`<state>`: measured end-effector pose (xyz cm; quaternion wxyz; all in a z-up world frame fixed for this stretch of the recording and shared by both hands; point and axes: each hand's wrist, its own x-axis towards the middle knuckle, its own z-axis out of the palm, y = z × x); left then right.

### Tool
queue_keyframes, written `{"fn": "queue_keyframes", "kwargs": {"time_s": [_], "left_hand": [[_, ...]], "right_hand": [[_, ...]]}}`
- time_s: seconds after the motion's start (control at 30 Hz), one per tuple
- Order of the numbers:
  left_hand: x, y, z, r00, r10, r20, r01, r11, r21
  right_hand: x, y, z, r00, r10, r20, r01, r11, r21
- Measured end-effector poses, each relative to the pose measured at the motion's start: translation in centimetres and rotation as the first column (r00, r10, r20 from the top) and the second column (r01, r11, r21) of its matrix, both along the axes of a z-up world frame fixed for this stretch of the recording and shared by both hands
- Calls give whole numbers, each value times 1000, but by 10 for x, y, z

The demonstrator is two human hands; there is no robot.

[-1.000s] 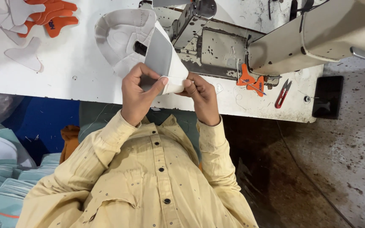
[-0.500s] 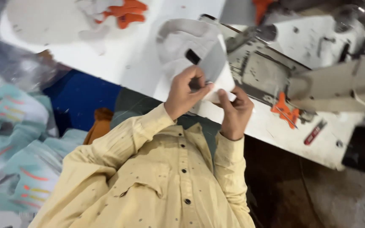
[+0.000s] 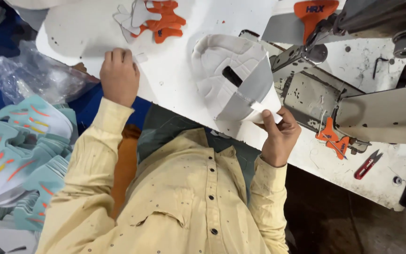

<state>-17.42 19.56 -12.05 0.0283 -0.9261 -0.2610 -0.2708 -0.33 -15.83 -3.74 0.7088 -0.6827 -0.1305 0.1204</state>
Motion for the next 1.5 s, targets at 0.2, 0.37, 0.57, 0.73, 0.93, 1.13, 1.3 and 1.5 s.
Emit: {"fn": "queue_keyframes", "kwargs": {"time_s": [0.2, 0.37, 0.57, 0.73, 0.93, 1.13, 1.3, 1.5], "left_hand": [[-3, 10, -14, 987, -8, -163, 0, 999, -52], [-4, 12, 2, 958, -56, -283, 45, 998, -48], [-6, 28, -18, 991, 22, -132, -24, 1000, -10], [-5, -25, 51, 965, -15, 263, 60, 985, -163], [32, -101, 123, 725, 155, 671, 672, 52, -739], [56, -152, 96, 730, 119, 673, 674, -288, -680], [73, -175, 105, 746, 88, 660, 650, -309, -694], [79, -183, 109, 784, -65, 617, 619, 154, -770]], "right_hand": [[-2, -1, 9, 999, 30, 13, -30, 999, -16], [-1, -2, 8, 998, 57, 12, -57, 998, 2], [-2, 2, 15, 999, 49, -4, -49, 998, 29], [4, -2, 12, 998, 17, -58, -15, 999, 40], [3, 6, 17, 995, 73, -65, -69, 996, 65], [4, 5, 13, 996, 77, -52, -73, 994, 83], [2, 6, 11, 994, 88, -69, -83, 993, 80], [2, 7, 12, 994, 92, -58, -87, 993, 80]]}}
